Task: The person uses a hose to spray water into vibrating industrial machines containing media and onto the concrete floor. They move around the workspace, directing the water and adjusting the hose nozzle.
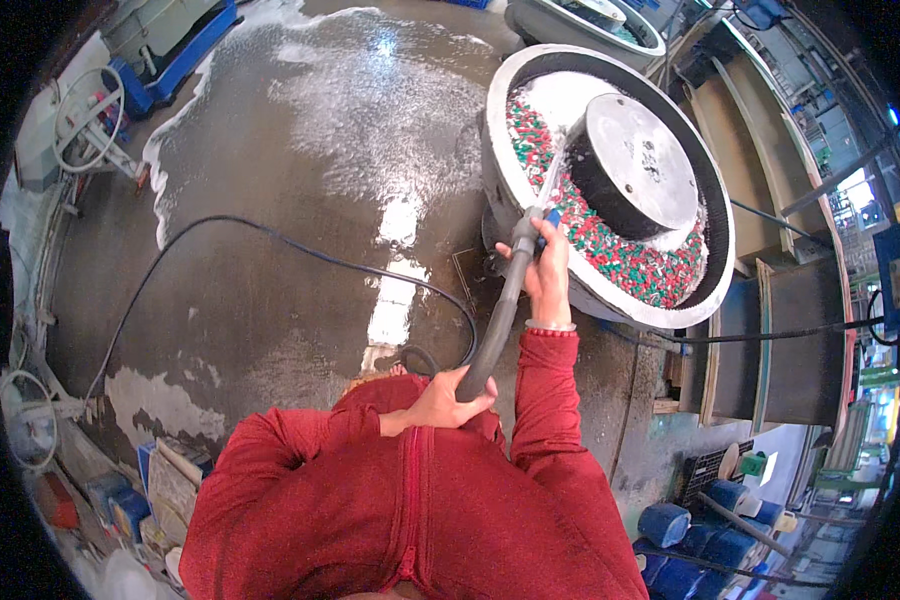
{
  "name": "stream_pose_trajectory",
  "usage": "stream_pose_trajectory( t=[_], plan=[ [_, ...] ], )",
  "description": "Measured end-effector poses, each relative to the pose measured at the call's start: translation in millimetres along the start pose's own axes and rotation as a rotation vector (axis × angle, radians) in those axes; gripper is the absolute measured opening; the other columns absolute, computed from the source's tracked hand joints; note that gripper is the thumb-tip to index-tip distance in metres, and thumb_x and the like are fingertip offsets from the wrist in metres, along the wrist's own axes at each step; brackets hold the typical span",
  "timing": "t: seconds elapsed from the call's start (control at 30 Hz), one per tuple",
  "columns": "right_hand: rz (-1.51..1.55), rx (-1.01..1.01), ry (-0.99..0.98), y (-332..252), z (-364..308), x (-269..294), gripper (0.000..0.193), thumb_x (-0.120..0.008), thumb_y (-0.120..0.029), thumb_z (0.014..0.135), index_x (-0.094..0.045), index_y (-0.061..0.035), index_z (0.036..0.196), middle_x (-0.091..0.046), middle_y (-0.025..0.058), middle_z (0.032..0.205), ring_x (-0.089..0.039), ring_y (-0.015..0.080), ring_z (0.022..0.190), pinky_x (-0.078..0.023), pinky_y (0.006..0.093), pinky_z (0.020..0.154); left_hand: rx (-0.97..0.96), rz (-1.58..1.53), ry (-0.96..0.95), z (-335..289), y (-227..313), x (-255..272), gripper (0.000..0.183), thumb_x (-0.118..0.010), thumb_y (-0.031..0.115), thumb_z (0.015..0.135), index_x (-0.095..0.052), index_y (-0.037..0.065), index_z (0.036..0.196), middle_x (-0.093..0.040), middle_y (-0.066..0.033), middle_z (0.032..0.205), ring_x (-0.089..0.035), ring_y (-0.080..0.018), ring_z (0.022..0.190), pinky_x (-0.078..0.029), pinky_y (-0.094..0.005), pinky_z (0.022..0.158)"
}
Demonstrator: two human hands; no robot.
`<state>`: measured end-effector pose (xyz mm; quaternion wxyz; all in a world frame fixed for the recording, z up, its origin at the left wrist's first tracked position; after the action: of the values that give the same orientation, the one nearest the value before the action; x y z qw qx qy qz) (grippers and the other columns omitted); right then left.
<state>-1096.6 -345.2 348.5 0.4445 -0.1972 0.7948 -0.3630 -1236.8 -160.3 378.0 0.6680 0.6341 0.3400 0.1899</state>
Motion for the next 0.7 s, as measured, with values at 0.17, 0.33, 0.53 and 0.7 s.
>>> stream_pose_trajectory(
  t=[0.17, 0.33, 0.53, 0.7],
  plan=[
    [-0.080, -0.060, -0.059, 3, 8, -21, 0.019, -0.056, -0.014, 0.076, -0.048, -0.0089, 0.092, -0.049, 0.0060, 0.081, -0.053, 0.0188, 0.069, -0.053, 0.0477, 0.056, -0.067, -0.016, 0.107, 8, 10, 12, 0.011, -0.061, 0.006, 0.076, -0.055, 0.003, 0.085, -0.056, -0.0013, 0.074, -0.049, -0.0053, 0.073, -0.042, -0.0233, 0.069],
    [-0.182, 0.028, -0.128, -12, 14, -35, 0.020, -0.054, -0.019, 0.078, -0.049, -0.0061, 0.092, -0.051, 0.0073, 0.077, -0.054, 0.0195, 0.067, -0.054, 0.0439, 0.055, -0.100, 0.027, 0.169, 12, 22, 18, 0.010, -0.062, 0.010, 0.076, -0.055, 0.004, 0.082, -0.055, -0.0003, 0.072, -0.050, -0.0057, 0.071, -0.042, -0.0235, 0.067],
    [-0.189, -0.091, 0.038, 0, 33, -12, 0.016, -0.052, -0.019, 0.079, -0.050, -0.0065, 0.088, -0.053, 0.0065, 0.072, -0.054, 0.0192, 0.064, -0.053, 0.0460, 0.058, 0.006, 0.066, 0.111, 38, 13, 21, 0.008, -0.062, 0.007, 0.075, -0.056, 0.005, 0.080, -0.055, 0.0020, 0.072, -0.050, -0.0051, 0.069, -0.041, -0.0220, 0.064],
    [-0.151, 0.028, 0.046, -24, 73, -22, 0.016, -0.054, -0.018, 0.078, -0.051, -0.0072, 0.089, -0.052, 0.0054, 0.073, -0.054, 0.0182, 0.064, -0.053, 0.0442, 0.057, -0.050, -0.040, 0.044, 77, 17, 42, 0.006, -0.061, 0.006, 0.075, -0.056, 0.006, 0.079, -0.054, 0.0030, 0.069, -0.049, -0.0042, 0.066, -0.040, -0.0209, 0.060]
  ],
)
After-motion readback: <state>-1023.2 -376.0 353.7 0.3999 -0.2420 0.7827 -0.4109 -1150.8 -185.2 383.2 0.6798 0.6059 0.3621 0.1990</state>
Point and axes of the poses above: each hand's wrist, its own z-axis towards the middle knuckle, its own x-axis out of the back of the hand, y = z × x, the point moved 10 cm from there along z, towards the middle knuckle
